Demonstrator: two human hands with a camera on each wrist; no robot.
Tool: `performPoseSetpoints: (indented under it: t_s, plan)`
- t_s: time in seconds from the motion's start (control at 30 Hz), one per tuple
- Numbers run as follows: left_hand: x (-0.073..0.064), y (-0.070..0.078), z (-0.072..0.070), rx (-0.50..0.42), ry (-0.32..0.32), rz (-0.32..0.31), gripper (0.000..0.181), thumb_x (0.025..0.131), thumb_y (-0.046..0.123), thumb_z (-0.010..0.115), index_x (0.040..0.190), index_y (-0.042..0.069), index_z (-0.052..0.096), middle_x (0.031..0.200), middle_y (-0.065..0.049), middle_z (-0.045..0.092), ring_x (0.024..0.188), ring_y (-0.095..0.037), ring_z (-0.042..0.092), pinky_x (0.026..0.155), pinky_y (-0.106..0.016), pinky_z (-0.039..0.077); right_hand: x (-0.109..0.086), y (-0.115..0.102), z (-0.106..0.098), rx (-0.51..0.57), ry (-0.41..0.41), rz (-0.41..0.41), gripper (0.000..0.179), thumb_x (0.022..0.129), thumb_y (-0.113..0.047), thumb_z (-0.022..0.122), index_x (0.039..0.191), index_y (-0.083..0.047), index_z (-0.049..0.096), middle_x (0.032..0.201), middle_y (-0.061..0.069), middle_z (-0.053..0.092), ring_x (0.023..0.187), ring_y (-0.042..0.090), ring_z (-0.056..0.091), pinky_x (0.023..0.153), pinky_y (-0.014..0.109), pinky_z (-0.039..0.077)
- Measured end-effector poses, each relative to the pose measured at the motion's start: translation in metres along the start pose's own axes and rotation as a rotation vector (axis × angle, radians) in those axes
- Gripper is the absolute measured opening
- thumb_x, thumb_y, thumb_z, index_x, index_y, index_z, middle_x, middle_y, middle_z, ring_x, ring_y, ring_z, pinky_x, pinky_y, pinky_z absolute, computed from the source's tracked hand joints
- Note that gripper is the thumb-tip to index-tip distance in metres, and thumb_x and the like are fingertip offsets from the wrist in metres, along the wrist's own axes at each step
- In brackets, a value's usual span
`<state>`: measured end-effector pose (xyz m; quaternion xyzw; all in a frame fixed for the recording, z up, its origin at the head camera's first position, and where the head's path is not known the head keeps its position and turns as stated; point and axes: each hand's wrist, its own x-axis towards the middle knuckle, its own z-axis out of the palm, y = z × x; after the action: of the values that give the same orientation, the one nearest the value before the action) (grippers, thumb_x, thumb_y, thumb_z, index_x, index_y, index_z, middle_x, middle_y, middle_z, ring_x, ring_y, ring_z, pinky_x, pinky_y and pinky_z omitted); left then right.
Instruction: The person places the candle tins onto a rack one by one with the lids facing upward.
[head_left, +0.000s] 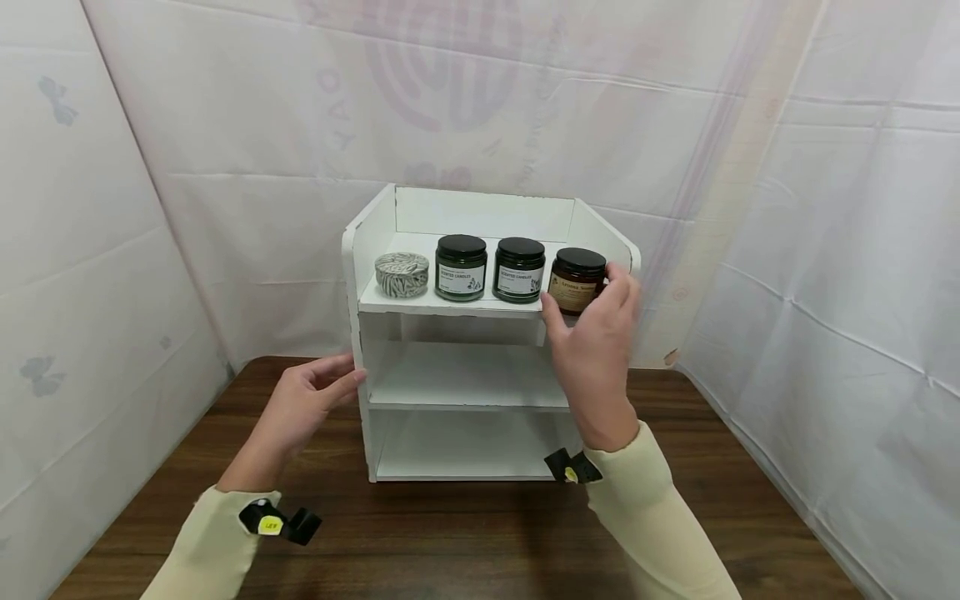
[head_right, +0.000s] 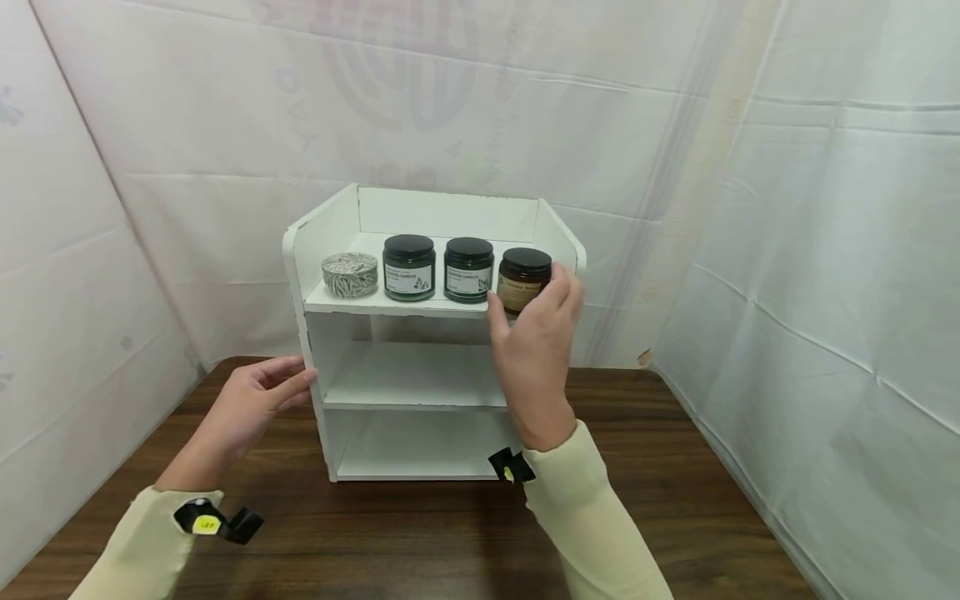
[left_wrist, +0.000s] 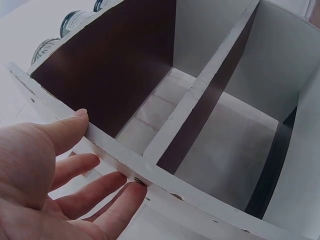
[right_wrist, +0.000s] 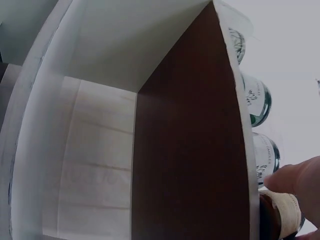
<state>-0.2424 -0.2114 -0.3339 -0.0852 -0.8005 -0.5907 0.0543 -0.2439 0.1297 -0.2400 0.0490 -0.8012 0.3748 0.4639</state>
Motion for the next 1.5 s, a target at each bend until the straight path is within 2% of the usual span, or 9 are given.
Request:
performPoseSetpoints:
  t_s: [0.2,0.4,0.6,0.83,1.07,1.3,1.4,1.5]
  plan:
    - [0.0,-0.001,0.0,0.006,0.001,-0.007,0.067,0.099,0.041,0.069,0.151,0.004,0.05,0.15,-0.02,0.054,0.111,0.0,0.065,0.098,-0.03,0.058,0.001,0.0,0.002,-0.015,-0.01,-0.005,0.073,0.094,-0.021,0.075,0.147,0.009,0.035,0.144,0.026,0.042,0.129,0.037,0.048,0.114,0.049,0.045]
    - [0.001,-0.001,0.0,0.006,0.002,-0.005,0.067,0.098,0.041,0.069,0.151,0.004,0.05,0.15,-0.02,0.054,0.111,0.001,0.065,0.097,-0.029,0.058,0.006,0.001,0.001,-0.019,-0.059,0.004,0.074,0.097,-0.02,0.072,0.151,0.011,0.032,0.148,0.028,0.044,0.132,0.038,0.051,0.113,0.051,0.047]
    - [0.001,-0.001,-0.001,0.009,0.003,-0.011,0.067,0.098,0.042,0.069,0.15,0.004,0.051,0.149,-0.02,0.055,0.111,-0.003,0.066,0.095,-0.026,0.059,0.015,0.001,-0.001,-0.039,-0.115,0.034,0.071,0.097,-0.02,0.071,0.15,0.01,0.034,0.143,0.028,0.049,0.13,0.039,0.053,0.11,0.053,0.049]
    - [0.001,0.0,-0.001,0.011,0.004,-0.007,0.066,0.098,0.041,0.069,0.15,0.003,0.051,0.148,-0.021,0.056,0.111,-0.004,0.066,0.093,-0.023,0.059,0.021,0.001,0.0,-0.07,-0.137,0.056,0.067,0.096,-0.019,0.073,0.146,0.009,0.038,0.134,0.027,0.055,0.125,0.04,0.056,0.106,0.054,0.05]
    - [0.001,0.0,-0.001,0.016,-0.003,-0.001,0.066,0.098,0.041,0.069,0.15,0.004,0.051,0.148,-0.02,0.056,0.111,-0.002,0.065,0.095,-0.025,0.059,0.02,0.002,-0.004,-0.056,-0.169,0.059,0.068,0.097,-0.018,0.071,0.148,0.009,0.036,0.137,0.026,0.053,0.128,0.039,0.054,0.108,0.053,0.049]
    - [-0.001,0.001,0.001,0.027,0.003,0.021,0.063,0.099,0.038,0.069,0.148,0.002,0.053,0.147,-0.021,0.057,0.109,0.0,0.066,0.092,-0.022,0.059,0.006,0.006,-0.015,-0.023,-0.172,0.02,0.073,0.098,-0.021,0.071,0.152,0.009,0.033,0.149,0.027,0.047,0.14,0.038,0.047,0.118,0.052,0.042]
    - [-0.002,0.0,0.002,0.058,0.025,0.03,0.062,0.099,0.041,0.069,0.146,0.003,0.055,0.145,-0.02,0.059,0.107,0.0,0.067,0.089,-0.02,0.06,-0.002,0.011,-0.018,0.019,-0.136,-0.038,0.072,0.097,-0.02,0.071,0.153,0.008,0.034,0.15,0.026,0.047,0.142,0.037,0.046,0.118,0.052,0.041]
    - [-0.004,-0.003,0.004,0.115,0.065,0.055,0.06,0.099,0.043,0.069,0.145,0.007,0.058,0.14,-0.016,0.064,0.104,-0.001,0.069,0.087,-0.02,0.06,-0.011,0.02,-0.019,0.074,-0.07,-0.134,0.068,0.096,-0.019,0.072,0.151,0.008,0.04,0.149,0.024,0.05,0.137,0.035,0.05,0.116,0.05,0.043]
